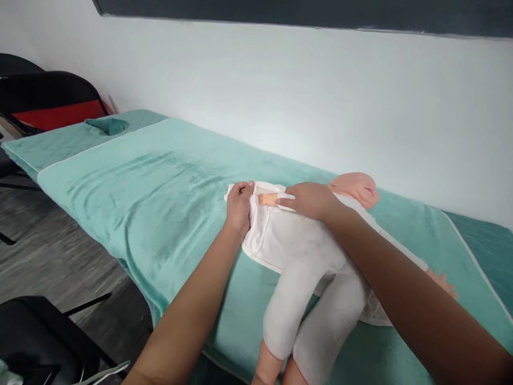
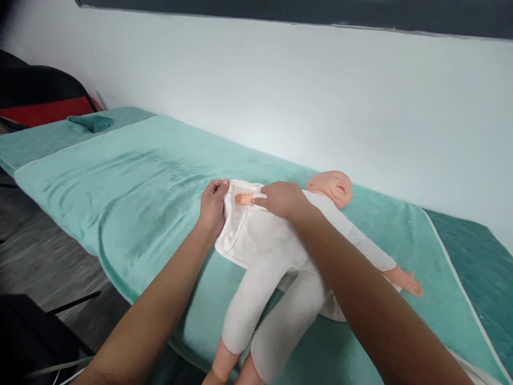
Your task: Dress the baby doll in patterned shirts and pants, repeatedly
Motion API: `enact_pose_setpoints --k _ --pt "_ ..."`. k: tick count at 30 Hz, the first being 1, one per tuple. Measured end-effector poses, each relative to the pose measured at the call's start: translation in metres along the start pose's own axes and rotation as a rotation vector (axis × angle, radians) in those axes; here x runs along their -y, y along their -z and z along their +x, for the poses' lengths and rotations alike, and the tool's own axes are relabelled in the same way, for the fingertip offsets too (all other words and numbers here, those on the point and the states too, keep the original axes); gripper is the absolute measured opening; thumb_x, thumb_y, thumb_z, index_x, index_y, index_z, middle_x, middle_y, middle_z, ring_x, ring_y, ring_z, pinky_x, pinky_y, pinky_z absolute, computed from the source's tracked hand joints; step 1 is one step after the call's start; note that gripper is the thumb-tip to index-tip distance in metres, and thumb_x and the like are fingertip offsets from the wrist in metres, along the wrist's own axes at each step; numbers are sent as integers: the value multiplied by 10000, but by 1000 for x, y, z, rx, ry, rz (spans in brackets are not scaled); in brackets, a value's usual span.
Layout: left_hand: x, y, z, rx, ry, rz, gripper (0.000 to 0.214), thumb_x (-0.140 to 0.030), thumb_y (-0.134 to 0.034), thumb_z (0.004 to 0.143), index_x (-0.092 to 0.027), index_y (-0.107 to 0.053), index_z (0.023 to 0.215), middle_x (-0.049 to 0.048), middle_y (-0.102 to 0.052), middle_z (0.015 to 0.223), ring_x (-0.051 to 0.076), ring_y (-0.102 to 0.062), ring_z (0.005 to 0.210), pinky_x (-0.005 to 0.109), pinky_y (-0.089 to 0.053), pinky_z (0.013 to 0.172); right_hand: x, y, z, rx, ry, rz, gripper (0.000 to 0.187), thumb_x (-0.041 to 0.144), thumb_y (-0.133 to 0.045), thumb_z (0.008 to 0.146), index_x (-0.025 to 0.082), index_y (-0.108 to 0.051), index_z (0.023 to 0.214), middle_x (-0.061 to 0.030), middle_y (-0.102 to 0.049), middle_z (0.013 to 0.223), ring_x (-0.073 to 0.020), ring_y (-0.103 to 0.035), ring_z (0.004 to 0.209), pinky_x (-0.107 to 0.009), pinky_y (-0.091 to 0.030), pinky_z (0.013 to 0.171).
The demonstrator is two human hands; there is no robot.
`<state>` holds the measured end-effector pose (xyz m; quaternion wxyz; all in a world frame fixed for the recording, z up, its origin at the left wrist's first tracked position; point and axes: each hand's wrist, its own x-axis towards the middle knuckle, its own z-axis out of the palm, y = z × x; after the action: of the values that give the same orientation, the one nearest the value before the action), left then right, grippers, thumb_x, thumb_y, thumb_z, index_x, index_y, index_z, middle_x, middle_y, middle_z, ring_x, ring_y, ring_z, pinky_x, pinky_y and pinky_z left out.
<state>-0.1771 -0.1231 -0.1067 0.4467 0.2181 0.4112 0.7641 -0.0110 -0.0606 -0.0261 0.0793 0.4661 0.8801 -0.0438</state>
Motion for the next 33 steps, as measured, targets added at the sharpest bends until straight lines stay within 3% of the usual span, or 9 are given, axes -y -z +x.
enact_pose_setpoints --k 7,10,13,15,19,21,24,29,33 --pt "6 -29 -26 416 199 -2 291 -383 -818 765 -190 -606 815 -34 -552 727 84 -481 630 224 -380 594 9 -7 13 26 -30 -61 299 431 -517 949 231 -737 925 -144 -759 911 -327 -712 896 -394 -461 734" --pt "8 -33 -28 499 265 -28 340 -407 -847 742 -179 -603 800 -41 -530 703 72 -452 605 222 -354 566 6 -7 15 19 -39 -21 210 312 -542 912 210 -724 932 -158 -750 903 -327 -707 864 -395 -468 723" --pt "10 -28 -25 517 317 26 342 -405 -862 730 -163 -640 825 -32 -559 727 72 -483 632 218 -373 590 0 -3 1 -123 -13 73 234 318 -510 919 219 -699 1016 -152 -745 1042 -324 -693 917 -393 -489 746" --pt "10 -23 -25 528 363 101 341 -416 -855 738 -160 -678 880 -16 -607 780 87 -525 678 228 -406 636 -7 -2 -22 -333 -38 203 271 335 -471 942 235 -685 1075 -126 -732 1145 -309 -674 1023 -396 -500 834" --pt "7 -22 -28 568 415 251 390 -412 -839 755 -172 -727 1041 33 -694 978 144 -602 850 275 -452 774 -32 -20 -88 -793 -425 350 297 358 -431 939 227 -684 1022 -113 -733 1065 -293 -662 996 -398 -477 849" --pt "5 -24 -31 604 412 279 399 -391 -846 742 -163 -731 1048 47 -703 1036 155 -610 906 279 -447 815 -45 -37 -119 -764 -684 357 346 435 -439 934 212 -692 1013 -128 -736 928 -318 -663 875 -415 -455 776" --pt "4 -26 -33 631 350 276 337 -380 -850 718 -150 -701 914 6 -657 879 116 -570 788 247 -419 734 -57 -59 -148 -578 -847 400 474 559 -438 944 219 -686 1162 -146 -755 910 -346 -671 822 -426 -437 739" --pt "4 -32 -32 497 169 283 329 -439 -773 776 -183 -570 811 -62 -482 707 77 -418 620 222 -319 595 -51 -73 -150 -679 -715 587 569 603 -463 949 263 -626 1375 -109 -773 968 -320 -697 932 -418 -477 813" --pt "-5 -41 -27 527 18 403 265 -404 -678 866 -192 -528 810 -56 -448 715 87 -401 646 224 -310 609 -41 -79 -140 -733 -523 871 637 626 -534 929 247 -572 1439 -61 -771 965 -265 -689 933 -409 -521 865"
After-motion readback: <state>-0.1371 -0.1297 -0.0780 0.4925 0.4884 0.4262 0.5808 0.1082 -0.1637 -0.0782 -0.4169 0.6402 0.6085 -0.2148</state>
